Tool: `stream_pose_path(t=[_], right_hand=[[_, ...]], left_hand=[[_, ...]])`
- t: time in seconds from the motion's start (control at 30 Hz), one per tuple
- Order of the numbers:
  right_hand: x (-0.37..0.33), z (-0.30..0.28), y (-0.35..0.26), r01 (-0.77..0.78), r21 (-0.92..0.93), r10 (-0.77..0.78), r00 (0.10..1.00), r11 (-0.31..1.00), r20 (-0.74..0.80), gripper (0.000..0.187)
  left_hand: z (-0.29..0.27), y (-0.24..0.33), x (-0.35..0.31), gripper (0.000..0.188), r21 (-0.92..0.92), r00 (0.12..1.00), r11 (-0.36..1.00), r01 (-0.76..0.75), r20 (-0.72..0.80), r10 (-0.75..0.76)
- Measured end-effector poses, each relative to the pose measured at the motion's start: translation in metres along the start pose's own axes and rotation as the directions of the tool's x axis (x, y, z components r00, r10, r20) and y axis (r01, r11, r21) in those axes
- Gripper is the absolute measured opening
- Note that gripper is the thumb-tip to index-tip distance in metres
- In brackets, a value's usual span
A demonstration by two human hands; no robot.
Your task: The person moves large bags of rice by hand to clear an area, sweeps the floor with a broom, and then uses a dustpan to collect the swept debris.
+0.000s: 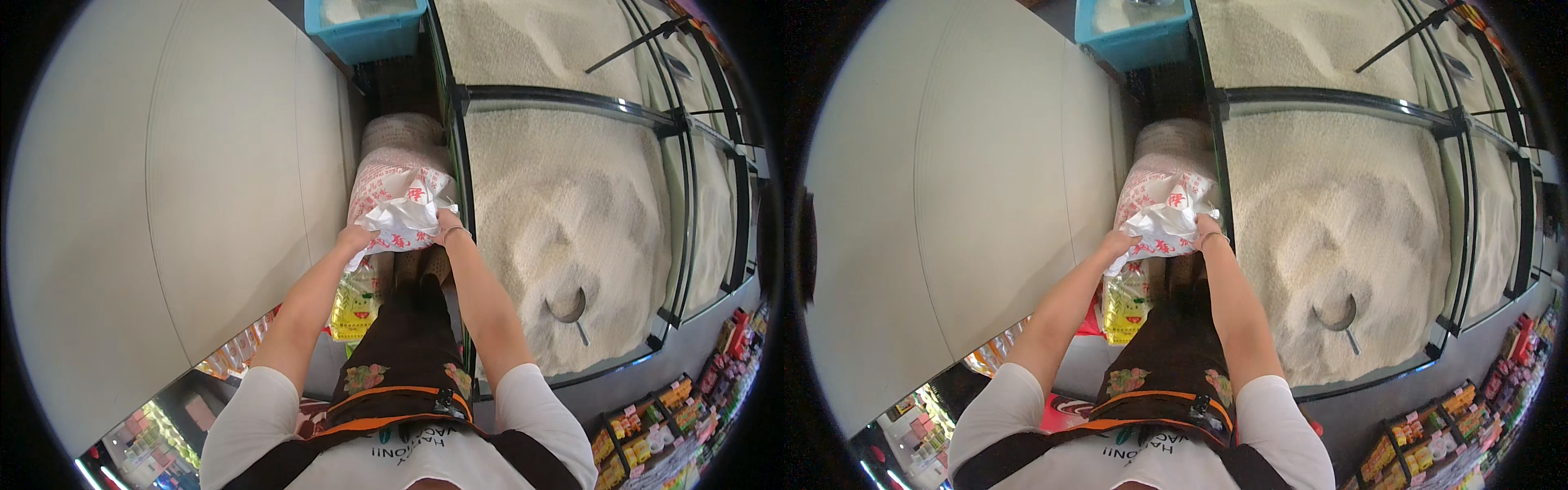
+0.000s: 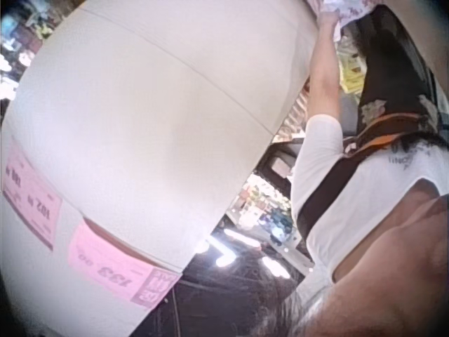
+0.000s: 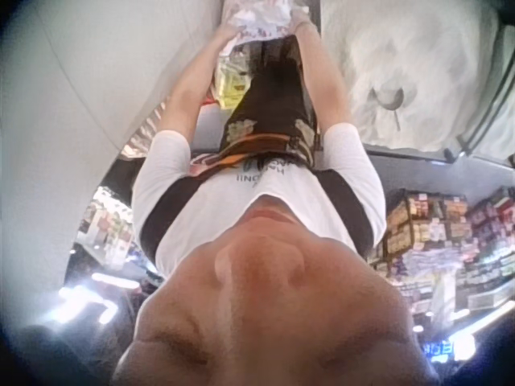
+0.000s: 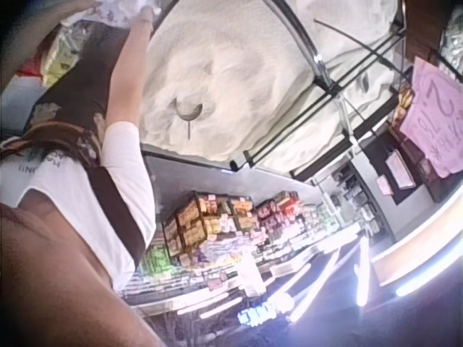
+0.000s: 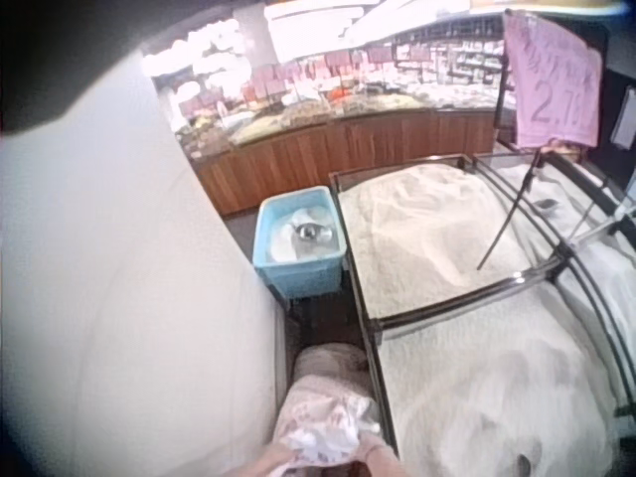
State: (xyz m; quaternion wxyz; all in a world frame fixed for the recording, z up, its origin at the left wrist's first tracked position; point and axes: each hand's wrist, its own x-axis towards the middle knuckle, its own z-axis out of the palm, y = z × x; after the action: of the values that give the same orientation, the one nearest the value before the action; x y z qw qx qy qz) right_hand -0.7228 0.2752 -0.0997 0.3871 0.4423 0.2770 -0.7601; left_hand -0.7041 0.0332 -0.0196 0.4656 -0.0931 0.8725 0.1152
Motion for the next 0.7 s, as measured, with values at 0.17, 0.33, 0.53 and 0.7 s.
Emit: stream_pose_path(t=[0.17,0.33,0.53,0.7], right_hand=[[0.010,-0.104,0.071,0.146,0.009,-0.138,0.952,0.989,-0.271,0.027],[-0.032,-0.114,0.126,0.138,0.130,-0.105,0.967,0.982,-0.233,0.031],[-0.115,-0.022,0.163,0.035,0.336,0.060,0.961,0.941,-0.269,0.017],[-0.174,-0.020,0.192,0.098,0.663,0.061,0.975,0.743,-0.213,0.015]], left_hand=[[0.068,0.015,-0.024,0.060,0.142,0.972,0.968,-0.208,0.137,0.189],[0.136,-0.038,-0.080,0.056,0.011,0.979,0.980,-0.200,-0.037,0.200],[0.065,-0.092,-0.113,0.032,0.145,0.983,0.975,-0.167,-0.058,0.177],[0.018,-0.077,-0.114,0.037,0.304,0.934,0.889,-0.342,0.006,0.357]])
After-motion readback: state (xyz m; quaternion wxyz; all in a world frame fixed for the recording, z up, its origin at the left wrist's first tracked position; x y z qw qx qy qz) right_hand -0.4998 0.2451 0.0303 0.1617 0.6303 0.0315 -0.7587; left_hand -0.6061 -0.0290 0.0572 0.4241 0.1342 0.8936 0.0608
